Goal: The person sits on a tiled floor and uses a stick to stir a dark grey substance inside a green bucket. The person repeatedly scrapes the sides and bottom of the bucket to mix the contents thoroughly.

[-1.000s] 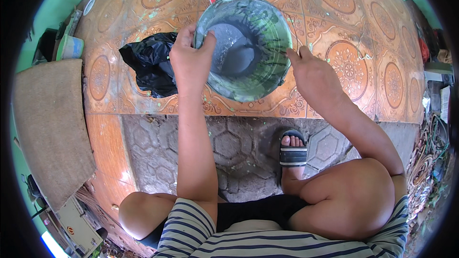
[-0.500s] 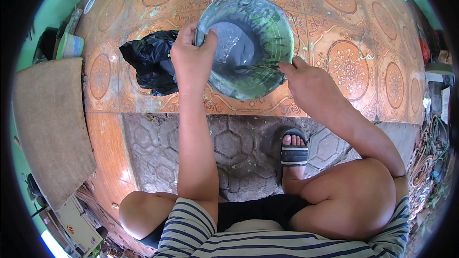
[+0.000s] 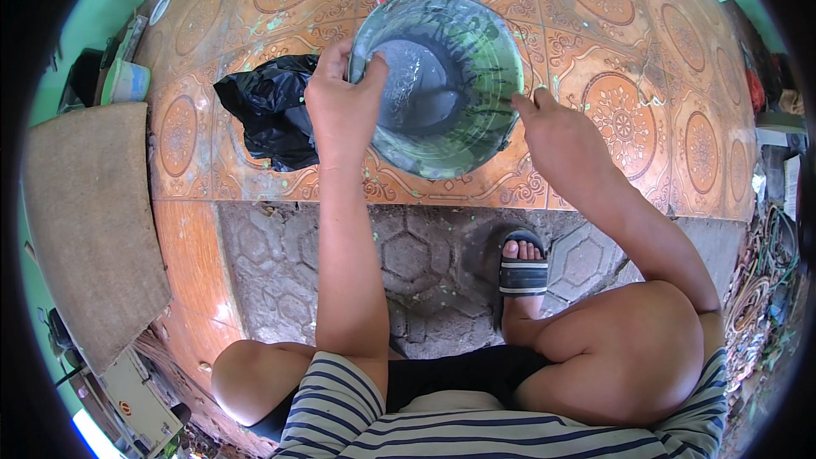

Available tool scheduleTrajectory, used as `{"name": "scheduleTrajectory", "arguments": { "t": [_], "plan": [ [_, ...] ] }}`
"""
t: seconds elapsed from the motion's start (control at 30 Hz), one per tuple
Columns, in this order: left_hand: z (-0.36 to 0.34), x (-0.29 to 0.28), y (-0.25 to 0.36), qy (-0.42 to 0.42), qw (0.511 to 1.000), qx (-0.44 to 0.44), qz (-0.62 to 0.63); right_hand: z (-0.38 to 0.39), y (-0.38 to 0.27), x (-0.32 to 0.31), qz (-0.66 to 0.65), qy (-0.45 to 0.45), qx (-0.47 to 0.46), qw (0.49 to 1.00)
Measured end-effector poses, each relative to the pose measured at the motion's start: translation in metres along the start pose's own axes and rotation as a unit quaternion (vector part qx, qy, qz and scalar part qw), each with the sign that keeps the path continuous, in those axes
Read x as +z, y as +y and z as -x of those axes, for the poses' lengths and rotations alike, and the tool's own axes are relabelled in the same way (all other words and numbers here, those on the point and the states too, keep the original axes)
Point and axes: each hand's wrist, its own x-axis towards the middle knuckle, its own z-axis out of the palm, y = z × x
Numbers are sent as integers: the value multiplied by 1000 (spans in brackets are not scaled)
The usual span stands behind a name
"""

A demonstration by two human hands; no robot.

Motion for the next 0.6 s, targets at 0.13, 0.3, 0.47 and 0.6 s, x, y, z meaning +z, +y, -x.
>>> {"name": "scheduleTrajectory", "arguments": {
  "t": [0.13,0.3,0.47,0.6],
  "plan": [
    [0,0,0,3,1000,4,-3,0,-2,-3,-69,21,-27,997],
    [0,0,2,-4,1000,-12,-3,-1,-2,-3,-34,0,-3,999],
    [0,-2,6,-6,1000,-6,-19,-5,-3,-6,-63,3,1,998],
    [0,0,3,-5,1000,-11,-13,-1,0,-4,-50,-7,-3,999]
  ]
}}
